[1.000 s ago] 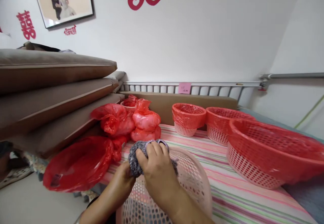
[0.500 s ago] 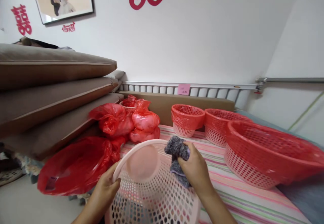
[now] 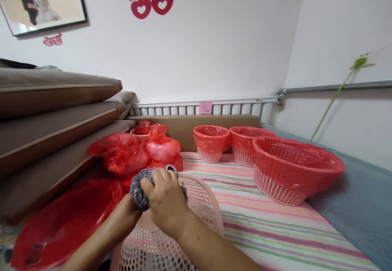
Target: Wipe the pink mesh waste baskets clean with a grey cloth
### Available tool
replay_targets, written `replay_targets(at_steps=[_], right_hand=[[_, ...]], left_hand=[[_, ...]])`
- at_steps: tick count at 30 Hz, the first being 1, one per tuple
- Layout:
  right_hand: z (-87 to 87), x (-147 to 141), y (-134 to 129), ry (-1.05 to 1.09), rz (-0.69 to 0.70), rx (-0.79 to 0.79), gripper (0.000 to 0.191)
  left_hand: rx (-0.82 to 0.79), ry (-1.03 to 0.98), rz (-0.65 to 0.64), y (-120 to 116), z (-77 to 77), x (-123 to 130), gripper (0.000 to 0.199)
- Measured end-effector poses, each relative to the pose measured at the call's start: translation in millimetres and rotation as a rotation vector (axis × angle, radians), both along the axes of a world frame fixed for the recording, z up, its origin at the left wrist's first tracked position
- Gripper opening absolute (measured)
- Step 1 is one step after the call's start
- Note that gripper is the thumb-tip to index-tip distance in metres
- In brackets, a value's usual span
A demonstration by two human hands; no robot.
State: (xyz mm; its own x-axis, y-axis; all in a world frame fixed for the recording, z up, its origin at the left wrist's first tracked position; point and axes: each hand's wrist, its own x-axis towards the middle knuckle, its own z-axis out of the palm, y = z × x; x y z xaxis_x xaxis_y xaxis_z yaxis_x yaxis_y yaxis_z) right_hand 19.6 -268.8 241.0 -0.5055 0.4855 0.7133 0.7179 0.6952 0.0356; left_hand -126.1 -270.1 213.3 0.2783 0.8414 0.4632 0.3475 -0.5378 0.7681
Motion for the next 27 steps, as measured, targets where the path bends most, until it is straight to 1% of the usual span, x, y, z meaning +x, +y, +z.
replay_targets(at_steps=[2, 4, 6, 8, 10, 12, 14, 15, 17, 19, 21, 23, 25, 27], right_hand=[[0.0, -4.4, 1.2, 0.008, 0.045, 0.007, 0.036], [-3.7, 2.5, 9.5, 0.083, 0.038, -0.018, 0.038], [-12.1, 18.6, 22.6, 0.207, -0.027, -0.074, 0.043], [-25.7, 40.4, 36.4, 0.380, -0.138, -0.169, 0.048], [-43.0, 63.5, 46.6, 0.551, -0.250, -0.318, 0.048], [-59.0, 83.2, 50.5, 0.671, -0.331, -0.458, 0.044], [-67.5, 96.0, 49.0, 0.715, -0.365, -0.522, 0.042], [-67.5, 99.3, 47.1, 0.719, -0.372, -0.518, 0.041], [-58.5, 99.2, 42.6, 0.694, -0.367, -0.463, 0.040], [-41.2, 89.9, 37.2, 0.630, -0.327, -0.366, 0.042], [-22.1, 71.8, 29.6, 0.499, -0.251, -0.248, 0.045], [-7.3, 47.5, 19.8, 0.304, -0.168, -0.154, 0.041], [0.3, 22.2, 9.9, 0.107, -0.096, -0.077, 0.033], [1.4, 2.1, 3.7, -0.013, -0.031, -0.021, 0.029]], left_hand=[[-0.013, -0.041, 0.009, -3.2, -5.7, -5.4, 0.048], [-0.027, -0.081, 0.034, -5.9, -11.3, -12.8, 0.057], [-0.047, -0.124, 0.079, -8.7, -17.9, -20.4, 0.062], [-0.106, -0.168, 0.127, -12.6, -26.3, -27.4, 0.063], [-0.176, -0.220, 0.176, -17.5, -35.3, -33.3, 0.063], [-0.197, -0.242, 0.219, -22.6, -41.3, -37.9, 0.062], [-0.183, -0.219, 0.216, -25.5, -39.6, -40.9, 0.058], [-0.174, -0.190, 0.192, -25.4, -34.9, -41.6, 0.056], [-0.170, -0.118, 0.108, -21.3, -19.0, -40.1, 0.056], [-0.167, -0.054, 0.027, -12.8, -0.6, -32.8, 0.059], [-0.150, -0.014, -0.009, -2.5, 11.5, -20.3, 0.064], [-0.104, 0.004, -0.024, 6.1, 11.9, -7.3, 0.066], [-0.040, -0.014, 0.015, 10.5, 2.4, 0.1, 0.056], [-0.001, -0.042, 0.085, 10.0, -10.1, -1.2, 0.043]])
